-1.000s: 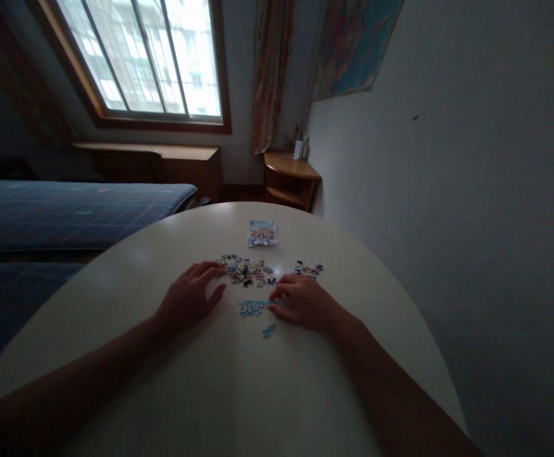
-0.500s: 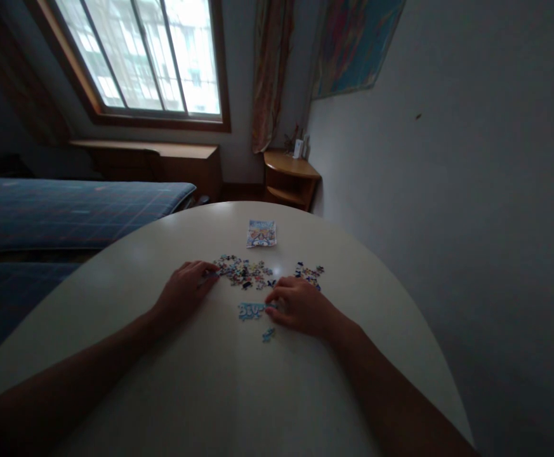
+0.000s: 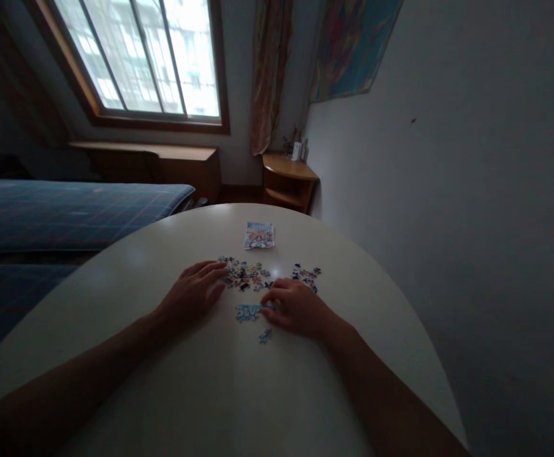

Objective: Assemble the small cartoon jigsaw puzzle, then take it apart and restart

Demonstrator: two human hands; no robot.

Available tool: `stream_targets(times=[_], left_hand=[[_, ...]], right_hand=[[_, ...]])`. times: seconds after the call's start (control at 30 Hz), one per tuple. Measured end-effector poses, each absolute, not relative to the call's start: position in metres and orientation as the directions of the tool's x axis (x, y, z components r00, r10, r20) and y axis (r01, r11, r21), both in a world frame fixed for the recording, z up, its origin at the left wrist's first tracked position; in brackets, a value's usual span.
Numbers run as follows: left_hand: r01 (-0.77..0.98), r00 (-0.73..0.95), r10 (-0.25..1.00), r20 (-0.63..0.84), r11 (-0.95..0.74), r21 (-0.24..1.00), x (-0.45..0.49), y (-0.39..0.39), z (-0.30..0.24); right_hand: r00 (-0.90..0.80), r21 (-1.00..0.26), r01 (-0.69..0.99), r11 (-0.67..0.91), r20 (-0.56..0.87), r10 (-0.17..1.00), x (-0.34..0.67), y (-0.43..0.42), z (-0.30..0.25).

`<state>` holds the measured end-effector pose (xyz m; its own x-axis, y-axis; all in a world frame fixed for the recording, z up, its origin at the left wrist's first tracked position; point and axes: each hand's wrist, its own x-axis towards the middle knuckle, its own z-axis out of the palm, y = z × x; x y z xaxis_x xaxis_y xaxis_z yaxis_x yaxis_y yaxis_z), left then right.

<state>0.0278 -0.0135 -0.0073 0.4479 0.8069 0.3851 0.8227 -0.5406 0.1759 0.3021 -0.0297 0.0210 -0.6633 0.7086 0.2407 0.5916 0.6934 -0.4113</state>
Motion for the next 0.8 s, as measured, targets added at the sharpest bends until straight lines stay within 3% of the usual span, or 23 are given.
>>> stream_targets(times=[0.13,0.43,0.8], left_hand=[[0.792,0.508,0.782,0.36,-0.589,0.161,0.0297,-0.013,-0.0082],[0.803,0.439,0.805,0.398,-0.551,0.227,0.025,-0.0114,-0.0099],[0.8,0.459,0.789,0.408,-0.567,0.198,0.0248,-0.0132,-0.01]], right_hand=[[-0.659,-0.402,0.598,0.693,0.245,0.711,0.302,-0.0291,0.0193],[-0.66,-0.41,0.587,0.698,0.256,0.706,0.3013,-0.0299,0.0204],[-0.652,-0.415,0.598,0.686,0.245,0.717,0.3037,-0.0296,0.0172]])
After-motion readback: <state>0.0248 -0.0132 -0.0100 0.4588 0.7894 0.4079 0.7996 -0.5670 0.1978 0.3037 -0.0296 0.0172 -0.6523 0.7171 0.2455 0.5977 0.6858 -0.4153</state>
